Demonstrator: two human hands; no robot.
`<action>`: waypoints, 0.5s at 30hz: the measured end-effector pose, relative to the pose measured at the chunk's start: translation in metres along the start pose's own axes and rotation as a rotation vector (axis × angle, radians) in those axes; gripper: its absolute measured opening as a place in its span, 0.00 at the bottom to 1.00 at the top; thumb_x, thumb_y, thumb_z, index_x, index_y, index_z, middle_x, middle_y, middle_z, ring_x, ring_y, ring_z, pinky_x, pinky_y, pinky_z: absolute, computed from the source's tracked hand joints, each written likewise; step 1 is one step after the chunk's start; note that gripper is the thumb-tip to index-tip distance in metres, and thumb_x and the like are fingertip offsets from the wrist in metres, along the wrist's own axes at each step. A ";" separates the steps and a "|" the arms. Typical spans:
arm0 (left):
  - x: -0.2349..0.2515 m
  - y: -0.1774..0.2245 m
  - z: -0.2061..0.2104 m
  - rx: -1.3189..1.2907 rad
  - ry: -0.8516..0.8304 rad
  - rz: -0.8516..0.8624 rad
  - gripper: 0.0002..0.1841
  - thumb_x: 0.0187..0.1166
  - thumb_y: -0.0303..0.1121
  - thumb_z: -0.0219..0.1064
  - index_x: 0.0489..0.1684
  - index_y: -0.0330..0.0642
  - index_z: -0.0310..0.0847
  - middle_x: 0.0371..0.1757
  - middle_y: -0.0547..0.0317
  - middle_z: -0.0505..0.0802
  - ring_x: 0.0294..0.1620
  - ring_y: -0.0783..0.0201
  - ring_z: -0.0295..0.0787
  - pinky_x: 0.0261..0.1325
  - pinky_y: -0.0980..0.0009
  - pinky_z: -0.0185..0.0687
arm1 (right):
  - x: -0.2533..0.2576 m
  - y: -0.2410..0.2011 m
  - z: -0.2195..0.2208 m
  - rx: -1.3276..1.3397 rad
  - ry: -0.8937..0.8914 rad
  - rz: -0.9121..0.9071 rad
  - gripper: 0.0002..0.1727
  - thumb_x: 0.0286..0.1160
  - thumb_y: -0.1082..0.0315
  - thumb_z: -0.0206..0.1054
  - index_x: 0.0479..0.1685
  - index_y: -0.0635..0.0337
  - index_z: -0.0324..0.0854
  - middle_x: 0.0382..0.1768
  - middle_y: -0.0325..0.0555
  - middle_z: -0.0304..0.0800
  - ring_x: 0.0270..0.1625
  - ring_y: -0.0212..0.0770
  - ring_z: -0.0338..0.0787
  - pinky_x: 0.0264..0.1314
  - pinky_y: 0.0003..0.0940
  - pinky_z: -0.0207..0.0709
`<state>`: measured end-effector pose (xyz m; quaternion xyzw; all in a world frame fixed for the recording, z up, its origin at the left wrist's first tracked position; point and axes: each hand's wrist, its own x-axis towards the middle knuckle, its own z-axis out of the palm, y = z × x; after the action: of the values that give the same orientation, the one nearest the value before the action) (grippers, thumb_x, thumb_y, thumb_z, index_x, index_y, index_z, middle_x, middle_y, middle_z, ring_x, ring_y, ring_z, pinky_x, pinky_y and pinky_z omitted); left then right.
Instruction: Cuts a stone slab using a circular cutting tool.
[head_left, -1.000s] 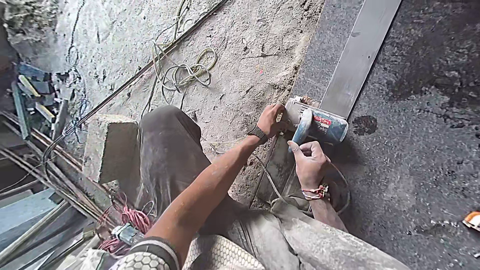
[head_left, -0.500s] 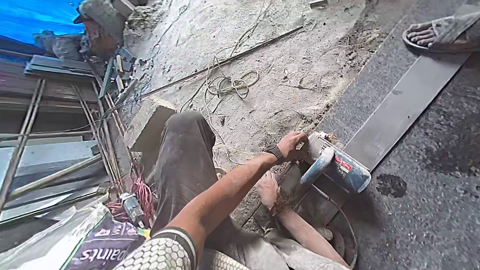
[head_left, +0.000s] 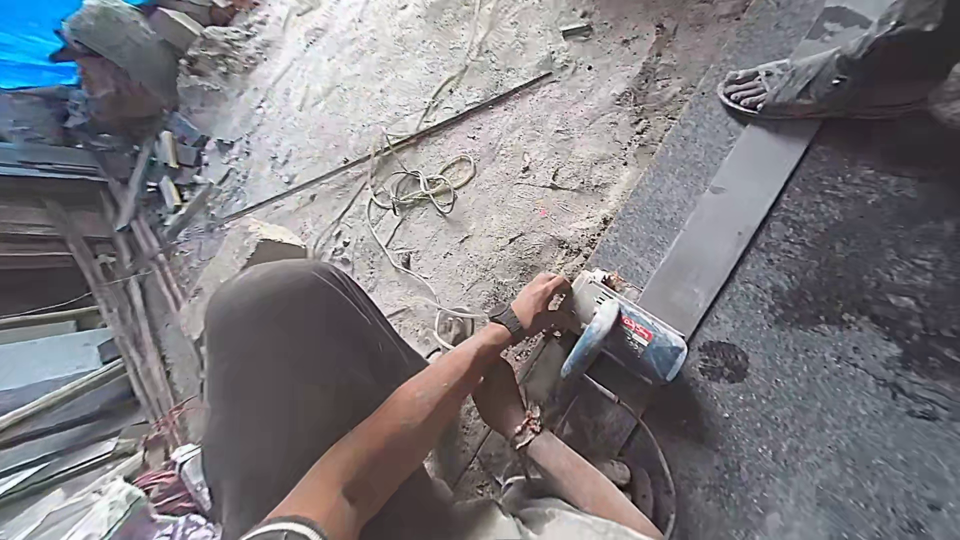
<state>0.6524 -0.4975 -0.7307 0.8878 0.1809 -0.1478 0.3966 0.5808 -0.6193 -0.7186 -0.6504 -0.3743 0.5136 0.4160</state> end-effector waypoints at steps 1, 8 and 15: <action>0.001 -0.001 0.002 -0.011 -0.013 -0.009 0.32 0.68 0.38 0.82 0.68 0.29 0.80 0.70 0.35 0.86 0.73 0.44 0.82 0.78 0.53 0.74 | -0.002 -0.002 -0.004 -0.039 -0.068 0.047 0.19 0.76 0.72 0.65 0.62 0.71 0.86 0.60 0.66 0.90 0.69 0.59 0.87 0.77 0.53 0.74; 0.005 0.001 -0.001 0.023 -0.021 -0.022 0.28 0.68 0.37 0.82 0.65 0.31 0.83 0.66 0.37 0.88 0.67 0.46 0.85 0.74 0.53 0.77 | -0.006 0.024 -0.008 -0.082 -0.148 0.199 0.28 0.89 0.56 0.58 0.83 0.59 0.71 0.70 0.61 0.84 0.67 0.58 0.88 0.71 0.56 0.78; 0.008 0.005 -0.002 0.061 0.007 0.018 0.28 0.67 0.37 0.82 0.62 0.28 0.83 0.63 0.33 0.88 0.63 0.42 0.86 0.72 0.51 0.78 | -0.057 0.048 -0.008 -0.335 0.893 -0.059 0.13 0.69 0.55 0.73 0.35 0.57 0.93 0.34 0.44 0.95 0.38 0.39 0.96 0.41 0.34 0.91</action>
<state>0.6618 -0.4971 -0.7297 0.9016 0.1694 -0.1467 0.3701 0.5804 -0.6909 -0.7420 -0.8547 -0.2550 0.1044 0.4400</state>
